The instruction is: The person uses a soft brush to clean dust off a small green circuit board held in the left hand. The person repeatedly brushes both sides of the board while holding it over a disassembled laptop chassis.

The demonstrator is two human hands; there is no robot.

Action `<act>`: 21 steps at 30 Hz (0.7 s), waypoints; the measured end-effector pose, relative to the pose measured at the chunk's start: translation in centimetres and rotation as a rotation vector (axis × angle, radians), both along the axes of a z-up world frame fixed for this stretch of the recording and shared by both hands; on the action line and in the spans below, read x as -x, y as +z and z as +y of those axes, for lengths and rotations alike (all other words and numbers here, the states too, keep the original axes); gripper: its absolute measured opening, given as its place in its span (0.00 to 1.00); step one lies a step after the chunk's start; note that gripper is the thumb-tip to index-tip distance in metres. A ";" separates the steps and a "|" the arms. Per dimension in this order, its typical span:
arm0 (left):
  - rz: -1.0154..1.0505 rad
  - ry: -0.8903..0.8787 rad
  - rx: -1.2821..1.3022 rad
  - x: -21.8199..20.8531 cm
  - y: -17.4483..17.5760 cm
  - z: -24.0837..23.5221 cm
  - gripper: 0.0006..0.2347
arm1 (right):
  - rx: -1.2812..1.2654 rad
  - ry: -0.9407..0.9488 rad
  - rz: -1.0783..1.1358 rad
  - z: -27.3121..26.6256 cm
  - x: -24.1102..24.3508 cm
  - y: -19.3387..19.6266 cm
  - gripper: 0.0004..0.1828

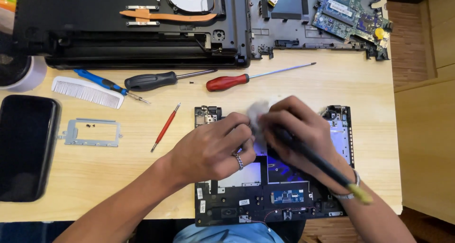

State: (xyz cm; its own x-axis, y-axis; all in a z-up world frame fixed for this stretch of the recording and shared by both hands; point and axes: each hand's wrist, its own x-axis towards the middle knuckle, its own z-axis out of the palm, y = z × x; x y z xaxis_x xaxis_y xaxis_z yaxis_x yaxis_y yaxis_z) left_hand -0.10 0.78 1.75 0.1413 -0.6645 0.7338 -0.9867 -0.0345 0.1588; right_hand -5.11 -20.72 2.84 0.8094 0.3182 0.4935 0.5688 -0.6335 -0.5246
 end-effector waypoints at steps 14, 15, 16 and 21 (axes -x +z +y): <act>-0.015 0.006 0.009 0.2 -0.1 0.0 0.11 | 0.091 -0.108 0.005 -2.4 -0.8 -0.5 0.04; -0.019 0.021 0.047 0.1 0.0 -0.2 0.12 | 0.112 -0.257 -0.009 -3.0 -1.1 -0.3 0.04; -0.025 0.014 0.049 -0.1 0.2 -0.2 0.12 | 0.113 -0.264 -0.015 -2.9 -1.1 0.3 0.04; 0.115 -0.042 0.167 -0.3 0.4 0.1 0.12 | -0.253 -0.228 0.425 -1.8 -0.8 2.1 0.11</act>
